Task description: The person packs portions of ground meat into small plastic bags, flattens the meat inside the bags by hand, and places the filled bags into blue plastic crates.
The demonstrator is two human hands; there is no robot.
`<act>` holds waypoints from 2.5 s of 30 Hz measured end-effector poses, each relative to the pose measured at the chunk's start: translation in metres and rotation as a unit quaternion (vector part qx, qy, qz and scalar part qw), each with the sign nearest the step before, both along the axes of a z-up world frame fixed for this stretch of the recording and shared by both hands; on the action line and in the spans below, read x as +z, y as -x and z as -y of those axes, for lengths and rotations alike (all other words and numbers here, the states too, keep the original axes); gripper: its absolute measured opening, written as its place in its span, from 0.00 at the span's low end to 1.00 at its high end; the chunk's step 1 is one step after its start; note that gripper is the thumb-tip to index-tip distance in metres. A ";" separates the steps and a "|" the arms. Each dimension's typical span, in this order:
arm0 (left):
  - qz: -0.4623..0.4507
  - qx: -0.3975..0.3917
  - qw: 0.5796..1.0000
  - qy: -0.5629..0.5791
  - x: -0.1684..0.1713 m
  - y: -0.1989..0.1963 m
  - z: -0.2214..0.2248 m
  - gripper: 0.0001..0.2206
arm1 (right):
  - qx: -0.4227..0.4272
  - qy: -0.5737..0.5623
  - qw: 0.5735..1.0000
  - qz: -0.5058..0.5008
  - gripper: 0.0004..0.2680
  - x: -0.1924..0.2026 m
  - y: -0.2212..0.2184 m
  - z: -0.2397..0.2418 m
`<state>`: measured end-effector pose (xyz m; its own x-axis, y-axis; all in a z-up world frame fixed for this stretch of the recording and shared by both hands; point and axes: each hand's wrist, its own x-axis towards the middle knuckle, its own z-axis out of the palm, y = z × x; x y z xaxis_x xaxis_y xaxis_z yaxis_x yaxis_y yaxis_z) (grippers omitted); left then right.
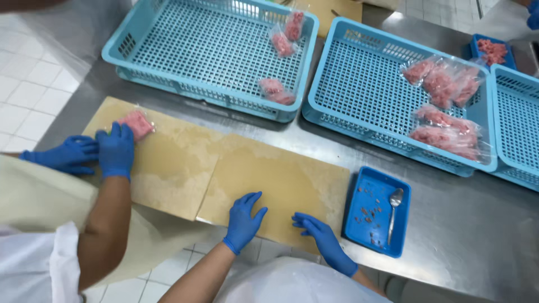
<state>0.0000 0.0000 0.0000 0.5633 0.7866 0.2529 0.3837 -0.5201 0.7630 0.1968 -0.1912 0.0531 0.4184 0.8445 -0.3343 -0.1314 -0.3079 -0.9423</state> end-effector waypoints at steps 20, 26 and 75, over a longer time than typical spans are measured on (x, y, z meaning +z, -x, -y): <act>-0.252 -0.192 0.940 -0.126 0.057 -0.259 -0.365 0.09 | -0.258 0.063 0.964 0.001 0.16 0.005 0.029 -0.054; -0.286 -0.268 0.904 -0.169 0.050 -0.271 -0.357 0.11 | -0.277 0.061 0.959 0.019 0.16 0.019 0.034 -0.059; -0.072 -0.133 0.940 0.307 0.034 -0.063 -0.016 0.05 | -0.155 -0.074 0.975 0.138 0.03 -0.032 -0.008 -0.042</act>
